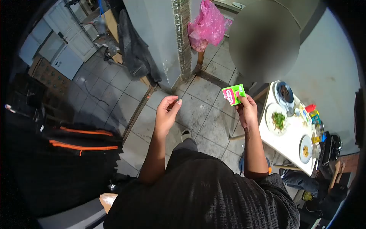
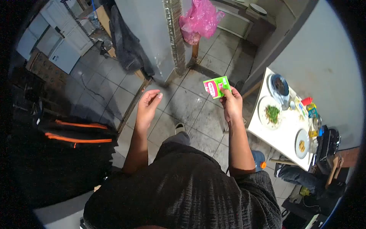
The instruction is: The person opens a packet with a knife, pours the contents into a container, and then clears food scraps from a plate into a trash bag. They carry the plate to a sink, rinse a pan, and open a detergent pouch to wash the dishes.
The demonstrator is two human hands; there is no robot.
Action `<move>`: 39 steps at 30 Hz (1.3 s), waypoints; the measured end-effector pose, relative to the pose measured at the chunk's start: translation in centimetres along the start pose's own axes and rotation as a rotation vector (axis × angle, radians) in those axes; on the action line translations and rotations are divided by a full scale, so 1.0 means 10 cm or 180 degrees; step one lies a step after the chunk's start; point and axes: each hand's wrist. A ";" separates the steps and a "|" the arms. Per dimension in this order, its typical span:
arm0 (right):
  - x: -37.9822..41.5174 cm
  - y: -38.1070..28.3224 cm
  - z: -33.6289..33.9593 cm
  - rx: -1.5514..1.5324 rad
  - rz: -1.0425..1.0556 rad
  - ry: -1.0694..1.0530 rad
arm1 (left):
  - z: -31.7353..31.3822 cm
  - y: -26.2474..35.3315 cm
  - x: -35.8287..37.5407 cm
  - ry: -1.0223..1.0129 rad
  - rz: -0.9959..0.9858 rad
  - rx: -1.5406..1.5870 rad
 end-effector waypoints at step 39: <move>-6.14 -0.09 -3.07 0.1691 0.1067 -0.1401 | -0.30 0.27 -3.86 0.2539 -0.0054 -0.0094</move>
Point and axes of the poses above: each hand's wrist, its own x-axis away from the middle knuckle, its own z-axis out of the back of the hand, y = z × x
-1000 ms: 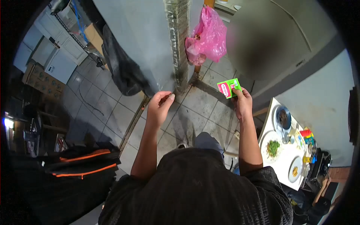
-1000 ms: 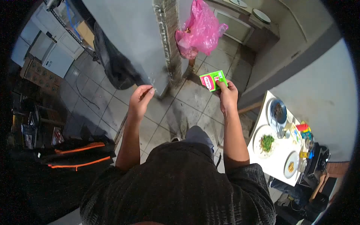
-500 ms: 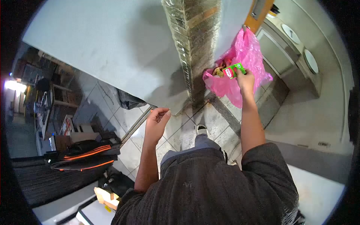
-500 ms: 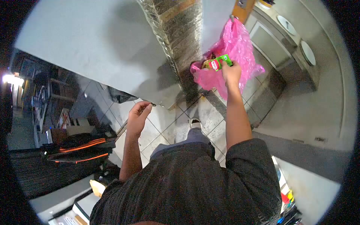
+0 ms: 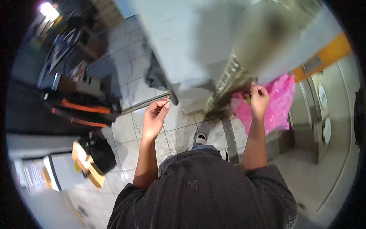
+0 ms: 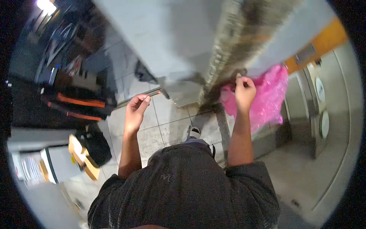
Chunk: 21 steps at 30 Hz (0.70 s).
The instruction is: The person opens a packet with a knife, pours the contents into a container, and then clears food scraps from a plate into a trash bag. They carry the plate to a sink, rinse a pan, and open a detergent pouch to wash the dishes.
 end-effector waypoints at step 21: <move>5.35 -1.27 -3.20 -0.0661 -0.0994 -0.4969 | 3.73 -0.31 4.61 0.5012 -0.0058 0.0265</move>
Point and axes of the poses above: each hand's wrist, its own x-axis away from the middle knuckle, its own z-axis out of the back of the hand, y = z × x
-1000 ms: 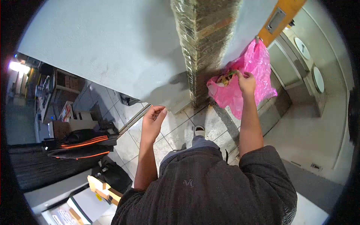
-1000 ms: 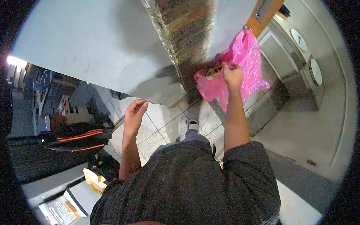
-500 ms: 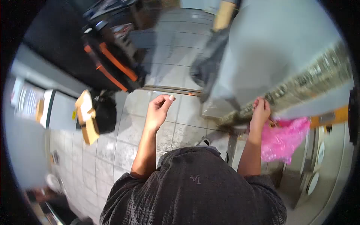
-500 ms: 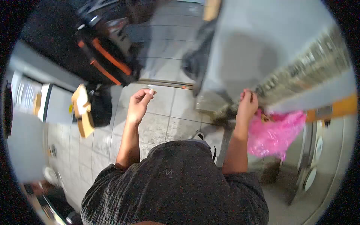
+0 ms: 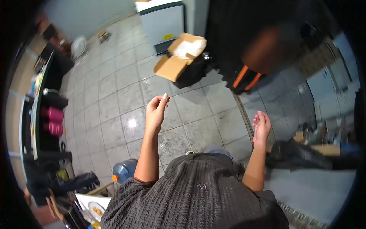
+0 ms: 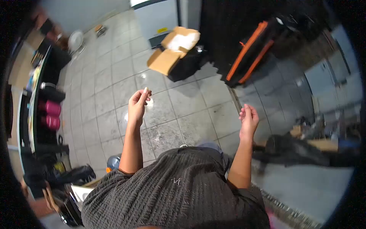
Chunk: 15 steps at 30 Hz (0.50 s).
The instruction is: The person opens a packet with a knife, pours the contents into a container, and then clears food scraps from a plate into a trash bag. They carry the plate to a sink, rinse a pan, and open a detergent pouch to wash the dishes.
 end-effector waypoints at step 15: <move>-1.49 0.19 -3.58 -0.0389 -0.0831 -0.2910 | 1.52 0.03 -1.60 0.2370 0.0375 -0.0011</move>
Point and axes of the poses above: each hand's wrist, its own x-axis away from the middle knuckle, its own z-axis out of the back of the hand, y = z × x
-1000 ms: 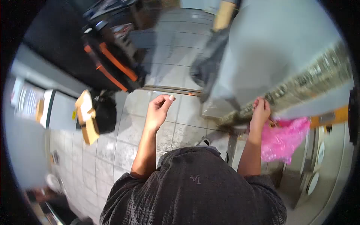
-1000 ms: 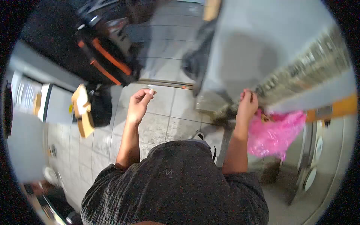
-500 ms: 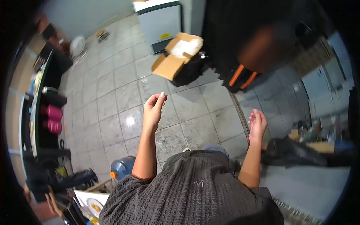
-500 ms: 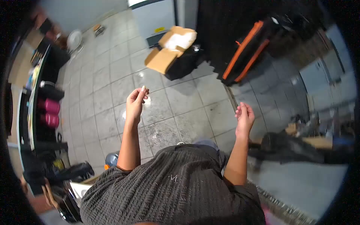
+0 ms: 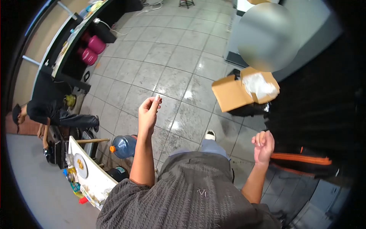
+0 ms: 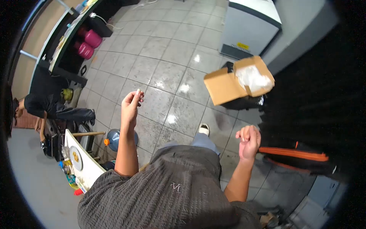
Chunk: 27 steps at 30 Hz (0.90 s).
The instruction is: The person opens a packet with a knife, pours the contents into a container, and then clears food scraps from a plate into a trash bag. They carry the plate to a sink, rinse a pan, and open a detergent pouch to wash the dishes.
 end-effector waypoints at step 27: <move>-4.44 -1.00 -4.73 -0.1662 0.0317 -0.4069 | -0.08 1.10 -5.38 0.0626 -0.0134 0.0080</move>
Point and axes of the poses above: each hand's wrist, its own x-axis away from the middle knuckle, its own z-axis out of the back of the hand, y = z × x
